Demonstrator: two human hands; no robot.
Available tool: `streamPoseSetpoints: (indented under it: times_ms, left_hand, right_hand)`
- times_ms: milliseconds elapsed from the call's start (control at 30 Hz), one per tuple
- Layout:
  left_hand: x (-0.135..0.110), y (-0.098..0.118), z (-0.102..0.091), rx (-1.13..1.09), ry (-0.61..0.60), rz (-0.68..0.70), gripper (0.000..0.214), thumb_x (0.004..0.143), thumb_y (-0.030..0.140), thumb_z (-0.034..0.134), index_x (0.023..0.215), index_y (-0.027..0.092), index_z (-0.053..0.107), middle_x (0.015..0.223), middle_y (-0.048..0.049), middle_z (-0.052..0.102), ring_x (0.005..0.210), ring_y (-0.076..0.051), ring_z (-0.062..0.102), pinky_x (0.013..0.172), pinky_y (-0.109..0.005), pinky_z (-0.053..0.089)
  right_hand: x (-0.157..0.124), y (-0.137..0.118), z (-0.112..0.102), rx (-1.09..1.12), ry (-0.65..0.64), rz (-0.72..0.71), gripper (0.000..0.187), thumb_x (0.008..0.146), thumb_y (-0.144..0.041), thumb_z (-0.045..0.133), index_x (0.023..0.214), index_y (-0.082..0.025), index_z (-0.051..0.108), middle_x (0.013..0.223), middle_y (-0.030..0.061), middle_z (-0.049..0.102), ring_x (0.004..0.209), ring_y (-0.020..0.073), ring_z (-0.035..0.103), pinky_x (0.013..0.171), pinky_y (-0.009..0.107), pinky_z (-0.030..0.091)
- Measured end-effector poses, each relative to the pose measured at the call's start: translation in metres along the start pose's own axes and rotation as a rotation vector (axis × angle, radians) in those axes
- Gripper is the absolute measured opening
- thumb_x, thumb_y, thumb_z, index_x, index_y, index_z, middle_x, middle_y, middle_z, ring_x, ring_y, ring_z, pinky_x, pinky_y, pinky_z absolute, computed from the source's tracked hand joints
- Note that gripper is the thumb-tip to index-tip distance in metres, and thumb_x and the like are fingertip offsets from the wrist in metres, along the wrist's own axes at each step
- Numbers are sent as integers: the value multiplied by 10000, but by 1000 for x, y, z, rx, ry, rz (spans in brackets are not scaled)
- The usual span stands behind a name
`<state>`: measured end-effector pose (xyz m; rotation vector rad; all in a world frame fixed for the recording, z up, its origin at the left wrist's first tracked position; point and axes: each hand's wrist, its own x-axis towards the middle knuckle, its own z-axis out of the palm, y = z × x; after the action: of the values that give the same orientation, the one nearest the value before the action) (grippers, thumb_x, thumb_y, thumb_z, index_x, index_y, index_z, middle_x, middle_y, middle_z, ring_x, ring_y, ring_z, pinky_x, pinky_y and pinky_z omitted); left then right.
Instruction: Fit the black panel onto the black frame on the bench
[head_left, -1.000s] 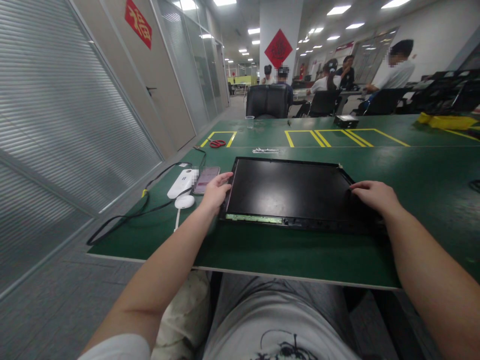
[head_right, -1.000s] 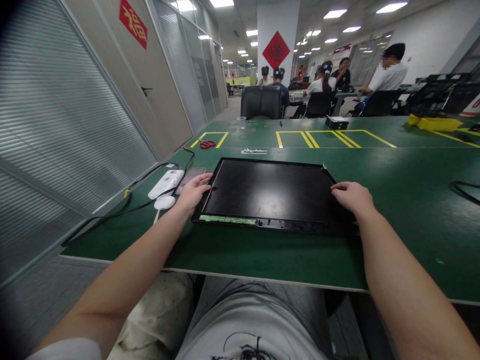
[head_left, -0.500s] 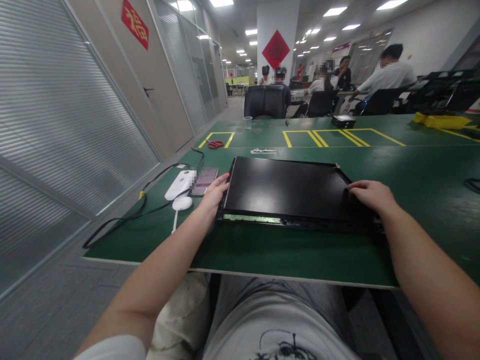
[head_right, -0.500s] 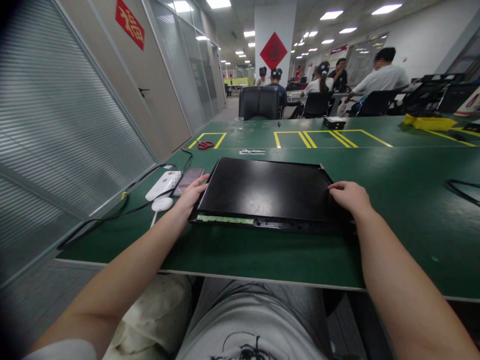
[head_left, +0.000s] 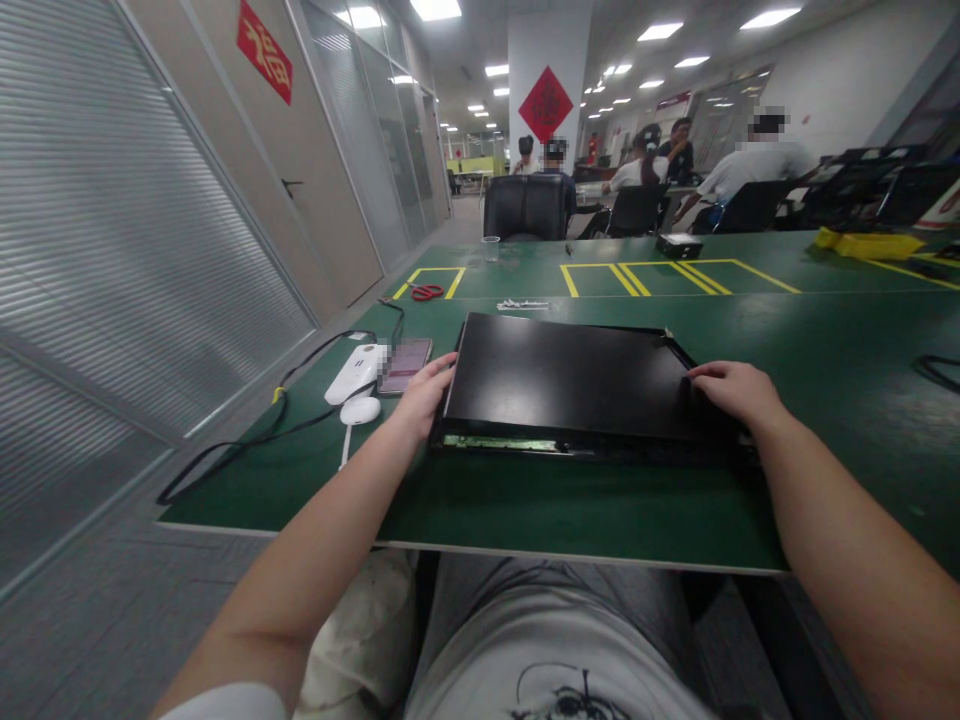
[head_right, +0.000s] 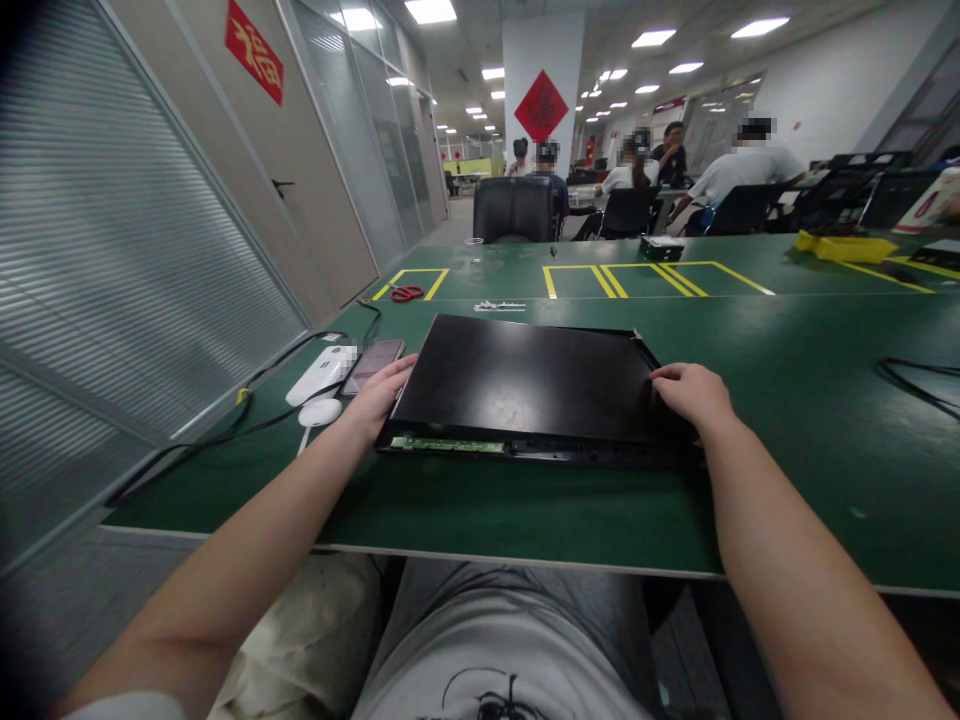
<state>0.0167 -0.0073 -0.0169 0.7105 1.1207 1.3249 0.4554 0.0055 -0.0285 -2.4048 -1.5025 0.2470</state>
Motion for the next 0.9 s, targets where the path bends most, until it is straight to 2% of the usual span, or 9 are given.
streamPoseSetpoints:
  times_ms: [233,367,567,700,833,900]
  left_hand:
    - [-2,0,2,86,-17,22,413,684,240,846,1063,136,719,751,-55,753,674,-182,712,605,-254,571]
    - [-3,0,2,108,-39,29,368,687,231,832,1034,153,739,757,-47,758,700,-187,718,635,-265,579]
    - [0,1,-1,91,-83,-5,375,687,87,696,1054,144,747,818,-52,771,691,-180,719,562,-230,552]
    - [4,1,-4,32,-120,-35,362,690,111,636,1032,134,752,842,-55,773,692,-172,718,535,-211,537]
    - [6,-3,-4,18,-35,-5,201,716,201,703,893,121,754,817,-76,769,746,-183,721,587,-219,553]
    - [5,-4,-4,64,-48,27,252,667,204,779,908,136,752,839,-79,772,794,-205,724,634,-249,569]
  right_hand:
    - [2,2,2,-6,9,-22,356,795,-340,544,1063,-255,763,1097,62,712,989,258,623,790,328,458]
    - [0,2,2,-3,19,-35,364,788,-344,543,1062,-247,763,1081,71,713,930,237,626,758,316,454]
    - [-2,1,1,4,-5,-37,387,791,-360,529,1085,-244,753,1103,71,706,952,238,615,770,316,441]
    - [-2,1,-1,-6,-13,-38,397,792,-364,526,1096,-241,751,1130,75,702,974,241,612,774,314,439]
    - [-2,0,-2,-14,-12,-45,394,797,-359,526,1095,-239,755,1124,80,705,973,246,619,774,318,448]
    - [-2,0,-1,-10,-4,-47,381,794,-351,531,1080,-244,760,1114,79,707,972,254,624,781,328,459]
